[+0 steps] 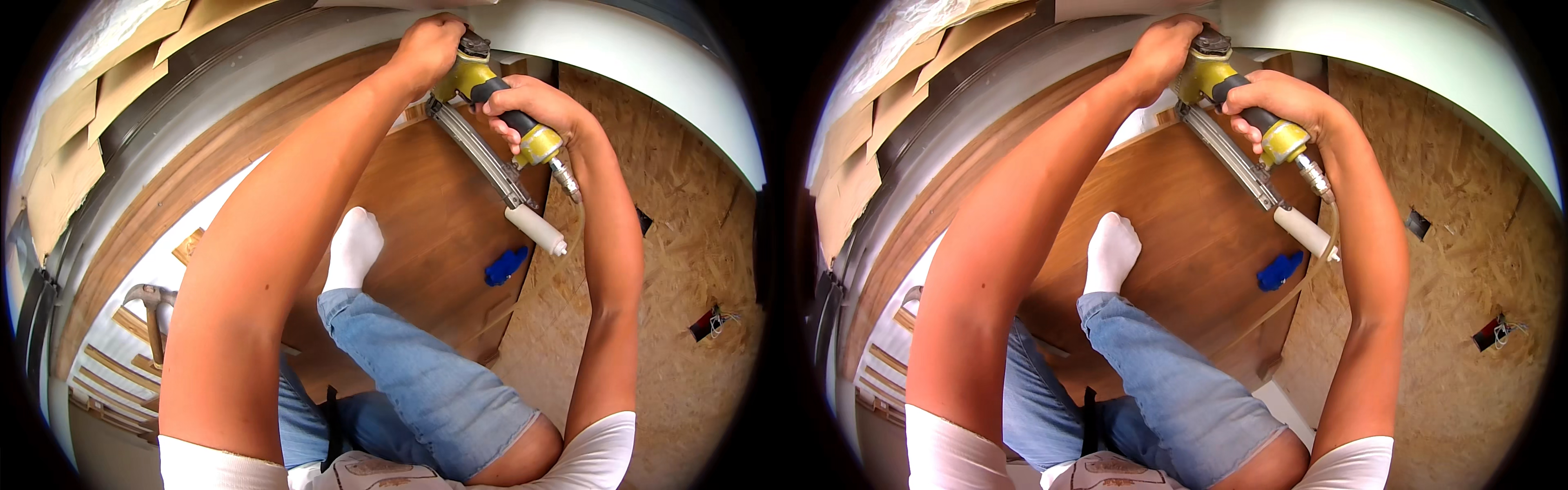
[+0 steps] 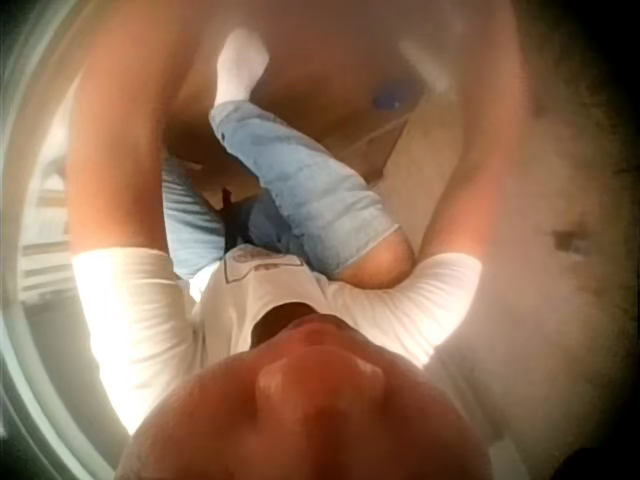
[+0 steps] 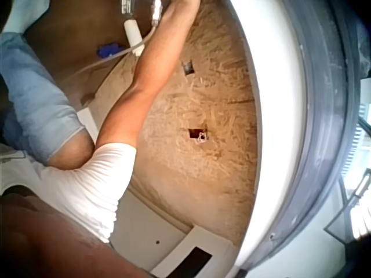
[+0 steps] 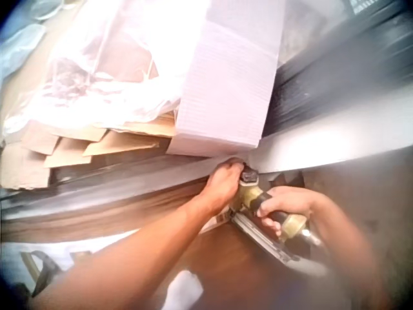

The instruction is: The person fits laminate planks onto a subfloor by applying glue, hammering them into place with a tapping block, and securing them using a nail gun.

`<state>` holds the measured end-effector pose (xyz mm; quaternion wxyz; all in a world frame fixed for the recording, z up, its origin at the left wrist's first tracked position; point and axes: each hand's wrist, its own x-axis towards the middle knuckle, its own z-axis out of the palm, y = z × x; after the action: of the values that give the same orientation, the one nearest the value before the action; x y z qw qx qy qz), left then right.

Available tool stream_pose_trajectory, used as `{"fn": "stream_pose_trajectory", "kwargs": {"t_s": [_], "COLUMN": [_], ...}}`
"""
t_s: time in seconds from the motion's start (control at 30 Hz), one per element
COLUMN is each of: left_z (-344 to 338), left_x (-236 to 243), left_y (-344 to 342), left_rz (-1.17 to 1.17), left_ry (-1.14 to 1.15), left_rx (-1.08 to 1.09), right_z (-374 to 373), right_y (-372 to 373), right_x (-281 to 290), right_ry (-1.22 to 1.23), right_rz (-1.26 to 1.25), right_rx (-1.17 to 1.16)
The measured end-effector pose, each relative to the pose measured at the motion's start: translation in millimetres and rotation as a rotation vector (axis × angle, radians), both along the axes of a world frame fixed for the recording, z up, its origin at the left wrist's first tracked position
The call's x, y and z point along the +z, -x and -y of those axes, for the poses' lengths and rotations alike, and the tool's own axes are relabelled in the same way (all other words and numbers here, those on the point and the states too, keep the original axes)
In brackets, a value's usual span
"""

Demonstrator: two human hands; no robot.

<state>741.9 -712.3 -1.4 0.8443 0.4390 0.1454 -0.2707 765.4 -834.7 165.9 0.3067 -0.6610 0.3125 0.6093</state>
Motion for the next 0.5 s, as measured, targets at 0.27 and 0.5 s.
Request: {"fn": "stream_pose_trajectory", "kwargs": {"t_s": [0.27, 0.5], "left_z": [-4, -76], "left_x": [9, 27], "left_y": [0, 56], "left_rz": [-0.023, 0.614], "left_ry": [0.018, -0.495], "left_rx": [-0.025, -0.287], "right_z": [1, 28], "right_y": [0, 85], "right_x": [3, 45], "right_ry": [-0.005, -0.039], "right_rz": [-0.003, 0.368], "right_rx": [-0.004, -0.173]}}
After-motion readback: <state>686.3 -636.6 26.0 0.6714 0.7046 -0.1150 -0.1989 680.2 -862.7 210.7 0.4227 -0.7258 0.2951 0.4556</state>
